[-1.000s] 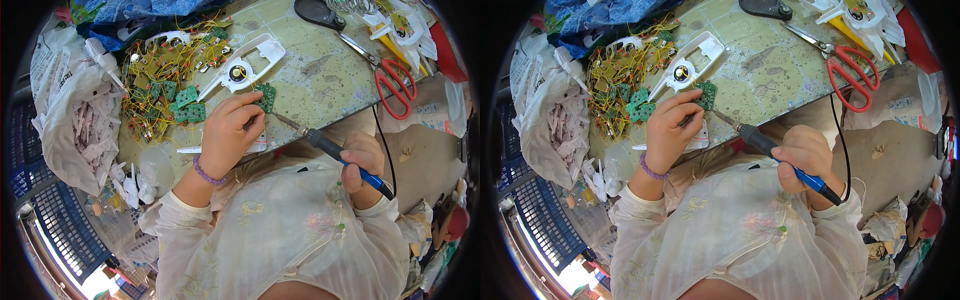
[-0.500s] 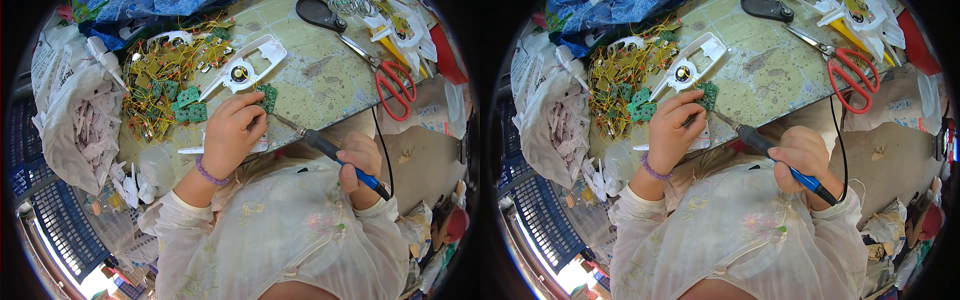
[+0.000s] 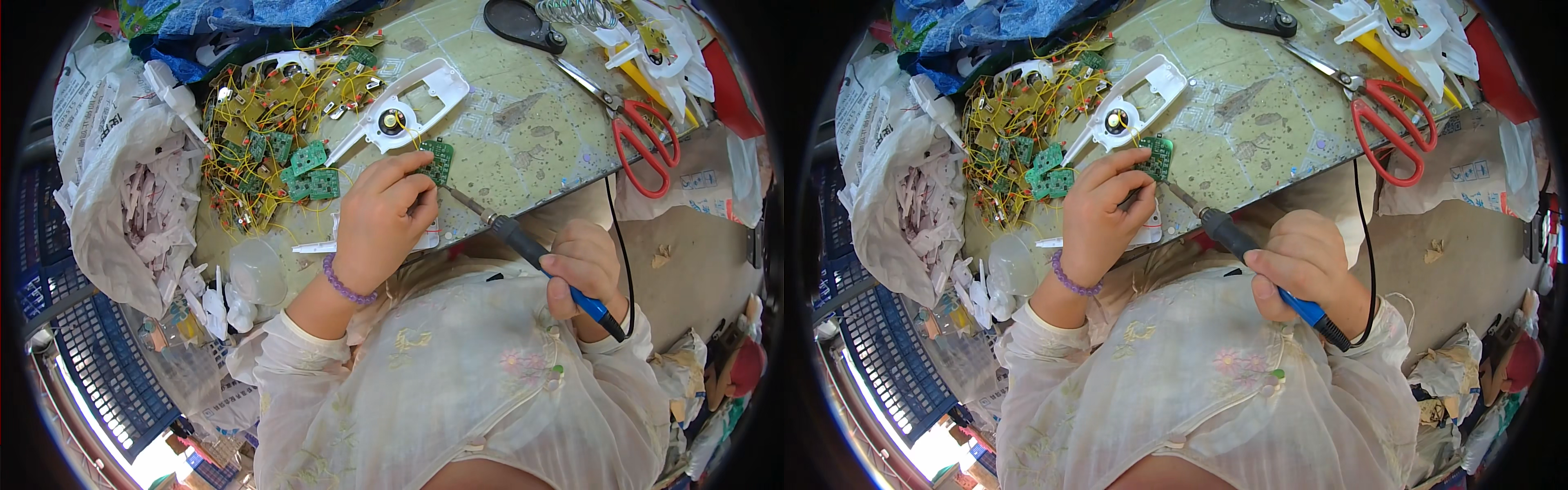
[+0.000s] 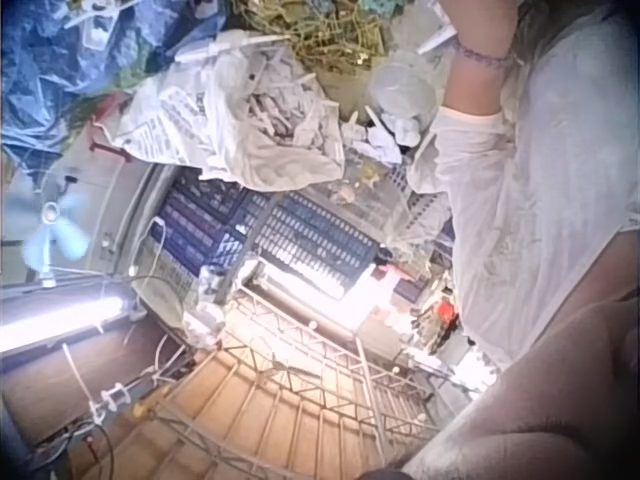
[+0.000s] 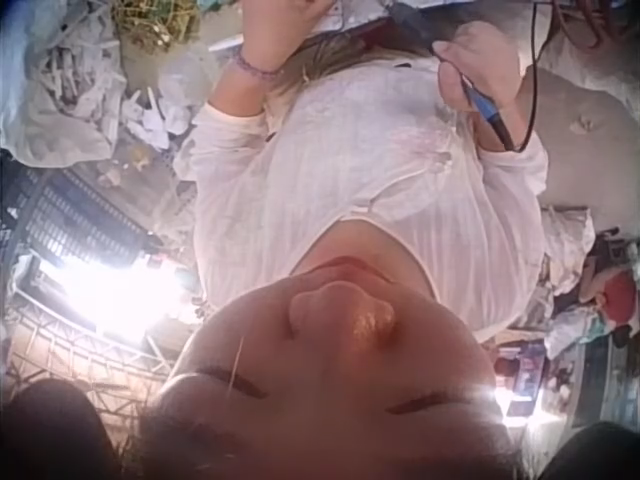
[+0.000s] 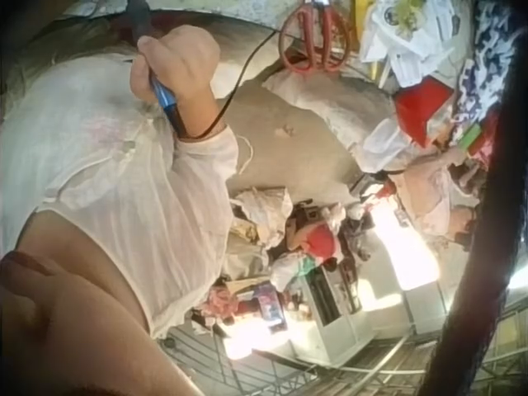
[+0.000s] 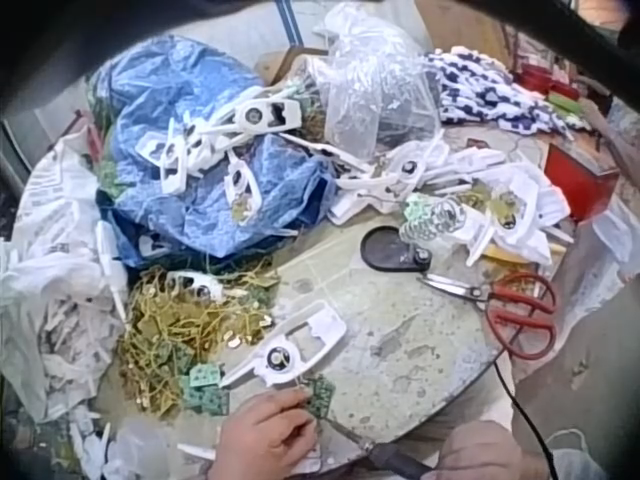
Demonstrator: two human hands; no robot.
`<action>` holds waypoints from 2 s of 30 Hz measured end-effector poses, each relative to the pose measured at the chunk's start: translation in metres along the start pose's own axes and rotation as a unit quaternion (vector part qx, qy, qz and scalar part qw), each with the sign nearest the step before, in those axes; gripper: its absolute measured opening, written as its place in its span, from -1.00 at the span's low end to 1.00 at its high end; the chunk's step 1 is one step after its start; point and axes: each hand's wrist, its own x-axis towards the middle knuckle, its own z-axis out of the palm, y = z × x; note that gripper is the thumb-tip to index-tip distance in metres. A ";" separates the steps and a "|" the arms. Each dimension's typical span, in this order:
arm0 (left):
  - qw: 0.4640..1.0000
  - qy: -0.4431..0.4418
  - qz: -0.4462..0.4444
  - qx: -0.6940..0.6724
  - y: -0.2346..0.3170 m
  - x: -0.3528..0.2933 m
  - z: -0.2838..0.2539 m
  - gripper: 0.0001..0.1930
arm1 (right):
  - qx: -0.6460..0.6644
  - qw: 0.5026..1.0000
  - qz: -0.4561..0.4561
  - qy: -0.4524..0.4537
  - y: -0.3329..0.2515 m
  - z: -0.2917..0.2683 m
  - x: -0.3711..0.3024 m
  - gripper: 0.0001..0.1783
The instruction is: Soldering wires to small green circuit boards and assembling them into white plastic electronic housings.
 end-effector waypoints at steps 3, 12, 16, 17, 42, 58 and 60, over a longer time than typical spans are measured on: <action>1.000 -0.001 0.004 -0.004 0.000 0.001 0.000 -0.88 | -0.009 1.000 -0.015 0.000 -0.001 0.001 -0.002 -0.78; 1.000 -0.005 -0.011 -0.013 -0.001 0.000 0.000 -0.88 | -0.014 0.999 -0.005 0.041 -0.002 -0.002 -0.010 -0.82; 1.000 -0.002 -0.013 -0.015 -0.001 0.000 0.000 -0.88 | -0.010 0.998 -0.002 0.054 -0.002 -0.002 -0.011 -0.83; 1.000 -0.002 -0.013 -0.015 0.000 0.000 0.000 -0.88 | -0.010 0.999 0.000 0.052 -0.002 -0.002 -0.011 -0.83; 0.968 -0.183 0.159 0.061 0.009 0.002 -0.046 -0.84 | 0.061 0.971 0.042 0.227 0.008 -0.006 -0.015 -0.76; 1.000 -0.011 -0.006 0.015 0.005 0.000 -0.008 -0.89 | 0.105 0.974 0.071 0.190 0.008 0.001 -0.015 -0.82; 1.000 -0.001 -0.017 0.012 0.004 0.000 -0.003 -0.89 | 0.112 0.973 0.076 0.185 0.009 0.002 -0.016 -0.83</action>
